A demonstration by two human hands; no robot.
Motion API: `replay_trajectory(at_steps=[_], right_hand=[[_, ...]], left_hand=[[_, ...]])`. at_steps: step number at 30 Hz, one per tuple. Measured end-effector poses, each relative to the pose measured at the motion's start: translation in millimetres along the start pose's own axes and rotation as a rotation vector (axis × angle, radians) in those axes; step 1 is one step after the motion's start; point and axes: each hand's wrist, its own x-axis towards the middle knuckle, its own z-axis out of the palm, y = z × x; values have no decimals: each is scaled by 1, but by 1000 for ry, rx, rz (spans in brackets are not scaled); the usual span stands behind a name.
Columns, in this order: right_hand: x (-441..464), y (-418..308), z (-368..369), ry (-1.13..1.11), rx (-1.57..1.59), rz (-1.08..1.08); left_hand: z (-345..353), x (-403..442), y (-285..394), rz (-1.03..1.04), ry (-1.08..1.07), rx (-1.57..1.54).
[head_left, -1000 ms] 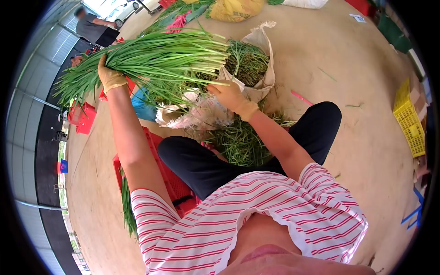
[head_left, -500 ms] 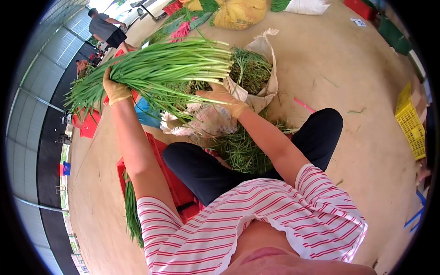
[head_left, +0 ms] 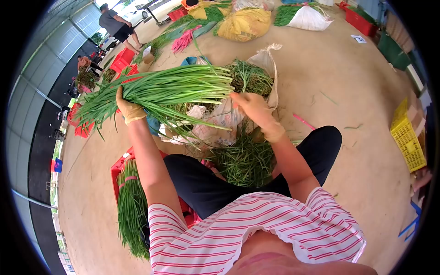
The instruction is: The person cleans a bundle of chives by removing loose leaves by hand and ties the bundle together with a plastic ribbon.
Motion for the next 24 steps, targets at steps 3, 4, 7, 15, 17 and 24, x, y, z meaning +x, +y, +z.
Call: replay_trajectory(at_steps=[3, 4, 7, 15, 17, 24], right_hand=[[20, -32, 42, 47, -193, -367], [12, -41, 59, -86, -144, -428], [-50, -60, 64, -657, -7, -720], [18, 21, 57, 470, -274, -763], [-6, 10, 76, 370, -420, -721], [7, -14, 62, 455, -249, -736]], left_hand=[[-5, -13, -11, -26, 20, -12], [-8, -20, -16, -28, 24, -29], [-22, -22, -29, -10, 51, -71], [-69, -11, -51, -120, 12, -175], [-72, -5, -52, -144, 23, -199], [-53, -29, -46, -117, 103, -221]])
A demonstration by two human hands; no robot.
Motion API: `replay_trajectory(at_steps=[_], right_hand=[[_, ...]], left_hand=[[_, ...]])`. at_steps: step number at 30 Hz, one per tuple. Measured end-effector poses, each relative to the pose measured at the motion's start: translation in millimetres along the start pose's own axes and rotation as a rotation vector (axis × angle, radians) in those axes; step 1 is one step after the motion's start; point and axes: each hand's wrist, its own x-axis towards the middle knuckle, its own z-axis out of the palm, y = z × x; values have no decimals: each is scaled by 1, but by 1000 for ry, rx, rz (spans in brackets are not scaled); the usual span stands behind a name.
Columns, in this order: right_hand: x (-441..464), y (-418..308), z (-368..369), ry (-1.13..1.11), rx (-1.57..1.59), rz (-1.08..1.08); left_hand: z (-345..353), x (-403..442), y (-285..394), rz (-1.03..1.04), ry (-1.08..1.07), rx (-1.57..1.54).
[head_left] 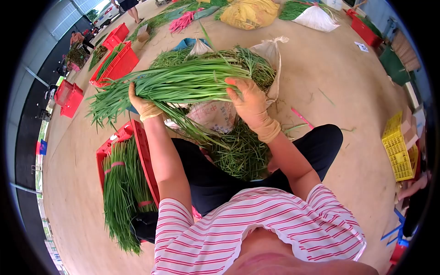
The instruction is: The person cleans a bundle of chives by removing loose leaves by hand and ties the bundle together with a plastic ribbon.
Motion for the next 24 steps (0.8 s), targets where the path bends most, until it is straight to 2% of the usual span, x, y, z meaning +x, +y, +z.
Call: replay_trajectory(at_steps=[1, 2, 5, 6, 7, 10, 11, 13, 14, 15, 17, 18, 19, 21, 22, 24], right_hand=[[8, 0, 0, 72, -13, -60], [14, 0, -1, -24, 52, 84], [32, -2, 14, -126, -97, 56], [39, -5, 19, -257, -181, 60], [42, -3, 29, -258, -180, 57], [45, -4, 52, -246, 75, 185], [48, -2, 54, -249, 72, 185], [55, -2, 54, -387, 269, 306], [56, -3, 50, -366, 402, 301], [58, -4, 45, -367, 399, 302], [57, -5, 34, -337, 618, 510], [54, -1, 33, -290, 325, 261], [49, 1, 35, -294, 324, 264], [45, 4, 38, -300, -90, -51], [44, 2, 43, -308, -102, -141], [41, 1, 50, -343, -146, -167]], left_hand=[[0, -1, -1, 26, -14, -18], [-1, -4, -1, -25, -31, -30], [18, -20, -5, -5, -41, -33], [21, -23, -7, 10, -42, -43], [19, -19, -8, 13, -42, -45], [15, -17, -13, -3, -61, -43], [16, -15, -12, -5, -58, -47], [12, -14, -15, -62, -9, -6], [0, -3, -17, -38, -33, 1], [3, -5, -16, -40, -31, -2], [7, -11, -14, -80, -46, -15], [7, -12, -13, -94, -32, -14], [5, -13, -13, -95, -27, -14], [6, -11, -14, -97, -51, -29], [6, -11, -14, -125, -70, -37], [4, -10, -17, -112, -55, -12]])
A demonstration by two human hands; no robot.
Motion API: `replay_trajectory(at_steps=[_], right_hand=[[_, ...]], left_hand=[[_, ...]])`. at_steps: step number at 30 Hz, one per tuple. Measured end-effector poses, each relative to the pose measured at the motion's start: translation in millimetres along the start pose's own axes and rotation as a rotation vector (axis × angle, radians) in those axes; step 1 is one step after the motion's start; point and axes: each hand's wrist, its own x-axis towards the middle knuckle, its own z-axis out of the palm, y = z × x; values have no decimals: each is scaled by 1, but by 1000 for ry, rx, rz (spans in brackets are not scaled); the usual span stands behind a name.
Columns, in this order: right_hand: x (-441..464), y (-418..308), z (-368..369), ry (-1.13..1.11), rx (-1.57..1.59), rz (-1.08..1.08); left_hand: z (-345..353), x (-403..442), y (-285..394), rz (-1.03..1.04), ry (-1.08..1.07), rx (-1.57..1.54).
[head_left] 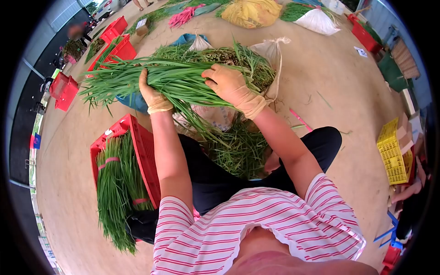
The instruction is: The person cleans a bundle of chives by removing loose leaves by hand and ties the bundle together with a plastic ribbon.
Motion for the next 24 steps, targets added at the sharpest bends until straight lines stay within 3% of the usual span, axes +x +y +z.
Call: replay_trajectory(at_steps=[3, 7, 9, 13, 17, 19, 22, 24], right_hand=[[4, 2, 4, -20, -59, -37], [12, -4, -1, 91, 169, -26], [12, -11, -27, 16, 896, 303], [-23, -7, -88, 227, 1312, 147], [-56, 28, -77, 302, 972, 216], [-68, 47, -47, 302, -36, 104], [-79, 33, -27, 124, -149, 192], [-87, 17, -28, 161, -158, 131]], left_hand=[[1, 6, -2, 20, 4, 23], [3, -2, -1, 18, -35, 31], [8, -8, -4, 16, 1, 21], [-7, 2, 4, -59, 30, -8], [-14, 6, 11, 51, -1, -2], [-9, 1, 10, 66, 35, -4], [-14, 1, 10, 82, 46, -31], [-26, 13, 11, 126, 46, -45]])
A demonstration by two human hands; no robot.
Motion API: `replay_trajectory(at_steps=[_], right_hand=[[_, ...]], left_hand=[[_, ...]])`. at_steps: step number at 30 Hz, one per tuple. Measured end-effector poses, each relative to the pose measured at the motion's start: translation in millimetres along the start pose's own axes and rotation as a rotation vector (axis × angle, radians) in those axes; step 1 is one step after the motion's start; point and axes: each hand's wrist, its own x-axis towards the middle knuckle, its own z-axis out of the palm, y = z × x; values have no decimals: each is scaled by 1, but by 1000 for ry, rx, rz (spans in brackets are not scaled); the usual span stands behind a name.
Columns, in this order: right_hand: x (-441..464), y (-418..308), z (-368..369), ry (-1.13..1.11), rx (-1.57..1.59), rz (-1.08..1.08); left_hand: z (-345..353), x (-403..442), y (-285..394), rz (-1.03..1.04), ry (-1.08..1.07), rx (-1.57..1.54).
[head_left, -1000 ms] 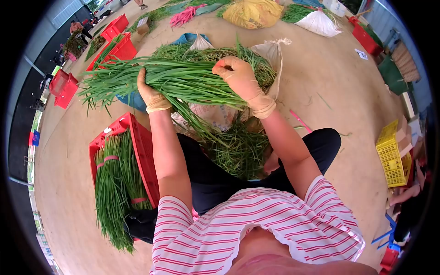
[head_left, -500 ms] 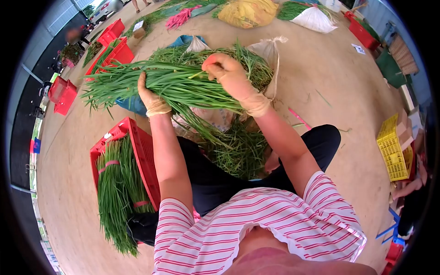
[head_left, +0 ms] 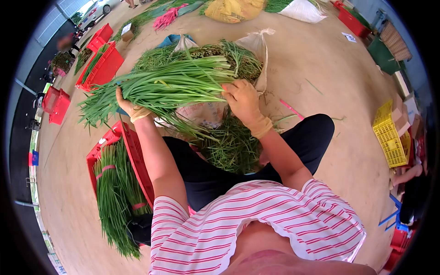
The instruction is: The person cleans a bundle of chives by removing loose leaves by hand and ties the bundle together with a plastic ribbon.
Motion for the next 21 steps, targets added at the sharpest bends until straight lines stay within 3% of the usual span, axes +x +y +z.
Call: replay_trajectory(at_steps=[1, 2, 9, 11, 15, 17, 19, 20, 21], right_hand=[[-4, -8, -2, 48, -11, -57], [-9, -14, -1, 48, -39, -119], [-34, -40, 12, 37, -20, -325], [-39, -43, 10, 15, -27, -356], [-43, -30, 1, -70, 27, -309], [-47, -7, -12, -120, 29, -291], [-41, 9, -17, 5, 194, -29], [-32, 11, -15, 3, 198, -27], [-11, 9, -18, 165, 344, 86]], left_hand=[[-12, 11, 1, 37, -9, -20], [-25, 18, 4, -11, -161, -57], [-7, 5, 10, 60, 30, -19], [-32, 17, 14, 35, -21, -54], [-42, 31, 19, 90, -76, -43], [-23, 8, 21, -22, -35, -129], [-41, 31, 24, 12, -66, -113], [-47, 35, 23, 65, -55, -118], [-50, 37, 23, 113, -46, -126]])
